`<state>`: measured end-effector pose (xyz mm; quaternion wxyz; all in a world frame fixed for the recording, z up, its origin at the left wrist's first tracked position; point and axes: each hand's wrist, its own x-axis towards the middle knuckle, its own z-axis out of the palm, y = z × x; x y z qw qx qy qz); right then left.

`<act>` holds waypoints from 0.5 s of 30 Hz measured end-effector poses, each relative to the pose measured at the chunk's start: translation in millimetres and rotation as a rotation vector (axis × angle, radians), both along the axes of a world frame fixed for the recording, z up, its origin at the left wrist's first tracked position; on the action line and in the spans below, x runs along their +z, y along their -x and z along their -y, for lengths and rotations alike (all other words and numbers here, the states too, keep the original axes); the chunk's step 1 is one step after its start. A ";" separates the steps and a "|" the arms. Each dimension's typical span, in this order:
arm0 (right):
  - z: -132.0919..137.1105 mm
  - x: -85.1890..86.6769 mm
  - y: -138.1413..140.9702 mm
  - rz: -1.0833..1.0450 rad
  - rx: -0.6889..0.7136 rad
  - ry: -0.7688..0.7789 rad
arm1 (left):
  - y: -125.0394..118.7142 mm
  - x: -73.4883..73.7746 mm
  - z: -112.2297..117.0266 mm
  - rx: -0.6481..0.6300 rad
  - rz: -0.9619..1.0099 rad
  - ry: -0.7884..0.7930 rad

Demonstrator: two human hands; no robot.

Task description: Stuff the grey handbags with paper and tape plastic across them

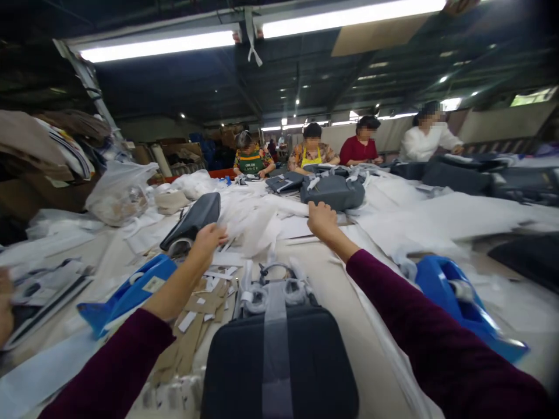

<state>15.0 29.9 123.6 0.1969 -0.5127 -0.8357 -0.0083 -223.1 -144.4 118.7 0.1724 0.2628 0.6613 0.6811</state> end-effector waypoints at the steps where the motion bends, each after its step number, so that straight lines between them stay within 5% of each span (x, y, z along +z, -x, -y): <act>1: 20.2 0.2 -17.1 -0.019 0.023 0.004 | -23.4 5.7 -2.0 -0.106 0.019 0.028; 4: 83.5 -9.8 -64.9 -0.093 0.167 0.032 | -92.4 21.0 -1.6 -0.374 0.068 0.068; 8: 136.2 -28.7 -108.6 -0.246 0.326 0.190 | -157.1 28.6 0.1 -0.477 0.000 0.043; 12: 131.6 -33.9 -119.2 -0.494 0.456 0.405 | -178.4 25.4 -4.9 -0.566 -0.072 0.050; 15: 112.0 -38.8 -122.2 -0.777 0.344 0.490 | -164.4 16.9 -13.4 -0.662 -0.298 0.125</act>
